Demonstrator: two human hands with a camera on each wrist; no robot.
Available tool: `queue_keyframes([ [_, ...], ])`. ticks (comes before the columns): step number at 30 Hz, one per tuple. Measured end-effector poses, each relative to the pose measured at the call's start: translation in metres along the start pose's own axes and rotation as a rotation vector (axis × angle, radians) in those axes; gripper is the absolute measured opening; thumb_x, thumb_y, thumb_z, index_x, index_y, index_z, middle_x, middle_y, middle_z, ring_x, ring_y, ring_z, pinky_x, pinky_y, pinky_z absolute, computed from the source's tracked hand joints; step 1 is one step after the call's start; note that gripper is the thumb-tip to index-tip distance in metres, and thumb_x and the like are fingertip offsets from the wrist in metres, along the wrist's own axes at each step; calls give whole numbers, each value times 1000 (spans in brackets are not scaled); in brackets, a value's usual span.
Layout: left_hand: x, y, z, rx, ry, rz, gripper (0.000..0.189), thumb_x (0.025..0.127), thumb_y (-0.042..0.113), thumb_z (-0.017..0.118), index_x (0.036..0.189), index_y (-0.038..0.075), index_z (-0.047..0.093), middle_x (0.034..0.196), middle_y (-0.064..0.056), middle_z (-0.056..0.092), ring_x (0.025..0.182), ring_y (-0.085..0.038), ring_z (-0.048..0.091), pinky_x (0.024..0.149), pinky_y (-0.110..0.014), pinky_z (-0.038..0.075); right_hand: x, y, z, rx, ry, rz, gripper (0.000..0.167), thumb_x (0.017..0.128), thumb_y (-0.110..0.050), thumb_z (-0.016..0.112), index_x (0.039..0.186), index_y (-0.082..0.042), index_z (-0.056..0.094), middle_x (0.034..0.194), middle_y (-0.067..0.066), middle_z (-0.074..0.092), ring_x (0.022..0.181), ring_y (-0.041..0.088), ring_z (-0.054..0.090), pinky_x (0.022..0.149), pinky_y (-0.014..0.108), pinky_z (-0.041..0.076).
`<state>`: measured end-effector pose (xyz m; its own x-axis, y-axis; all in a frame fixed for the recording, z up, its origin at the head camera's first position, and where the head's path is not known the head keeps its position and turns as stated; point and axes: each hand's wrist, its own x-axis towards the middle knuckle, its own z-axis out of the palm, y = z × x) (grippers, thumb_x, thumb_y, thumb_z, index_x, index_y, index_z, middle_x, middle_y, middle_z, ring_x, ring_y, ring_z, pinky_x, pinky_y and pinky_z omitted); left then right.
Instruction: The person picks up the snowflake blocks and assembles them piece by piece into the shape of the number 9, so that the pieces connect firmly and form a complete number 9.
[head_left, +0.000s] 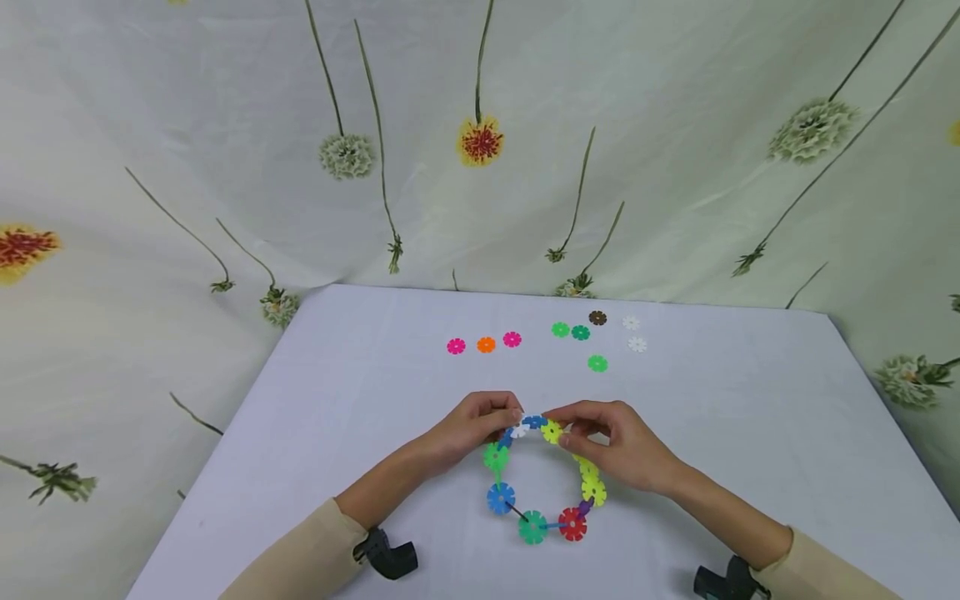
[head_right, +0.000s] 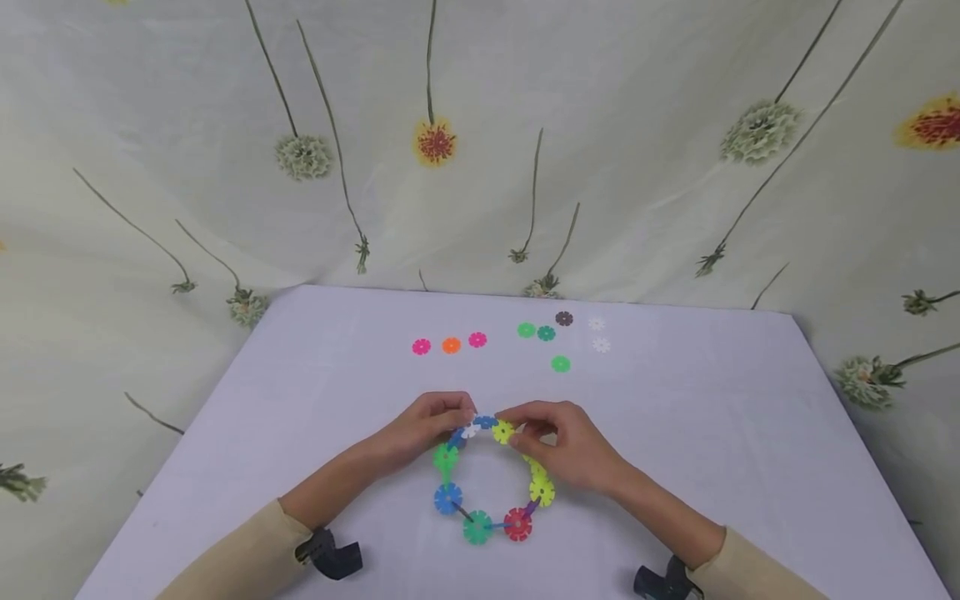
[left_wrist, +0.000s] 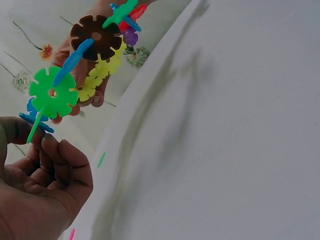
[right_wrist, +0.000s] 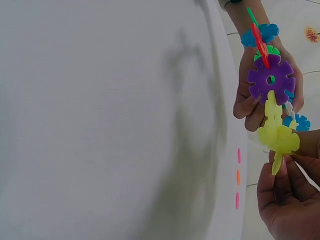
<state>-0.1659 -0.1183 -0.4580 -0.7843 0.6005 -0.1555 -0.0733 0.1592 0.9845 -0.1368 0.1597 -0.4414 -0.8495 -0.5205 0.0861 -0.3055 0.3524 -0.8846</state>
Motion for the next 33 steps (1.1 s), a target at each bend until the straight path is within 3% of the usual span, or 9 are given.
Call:
queue_keyframes([
  [14,1,8,-1,35,4,20,23,110,19,59,110,-2,66,76,5,53,72,-10,52,71,-19,46,0,-4,7,50,31,5,30,98,-13,79,127,-12,79,111,2,82,90,11,72,94,21,61],
  [23,0,10,0,128,69,1,23,109,21,60,109,0,68,81,3,57,77,-13,54,72,-19,48,2,-3,7,-41,17,62,30,99,-20,77,129,-17,78,102,-4,78,89,9,71,89,23,61],
  [29,-1,7,0,66,64,-66,22,109,21,60,109,0,68,79,4,57,77,-12,55,74,-19,49,1,-2,5,-21,2,88,30,101,-22,75,131,-16,76,107,-2,80,92,8,72,86,23,61],
  [33,-1,7,2,18,80,-54,23,109,21,58,108,1,67,80,4,56,77,-13,53,74,-19,47,1,-2,1,17,-7,96,30,103,-20,72,132,-12,74,107,5,79,94,15,73,86,23,61],
])
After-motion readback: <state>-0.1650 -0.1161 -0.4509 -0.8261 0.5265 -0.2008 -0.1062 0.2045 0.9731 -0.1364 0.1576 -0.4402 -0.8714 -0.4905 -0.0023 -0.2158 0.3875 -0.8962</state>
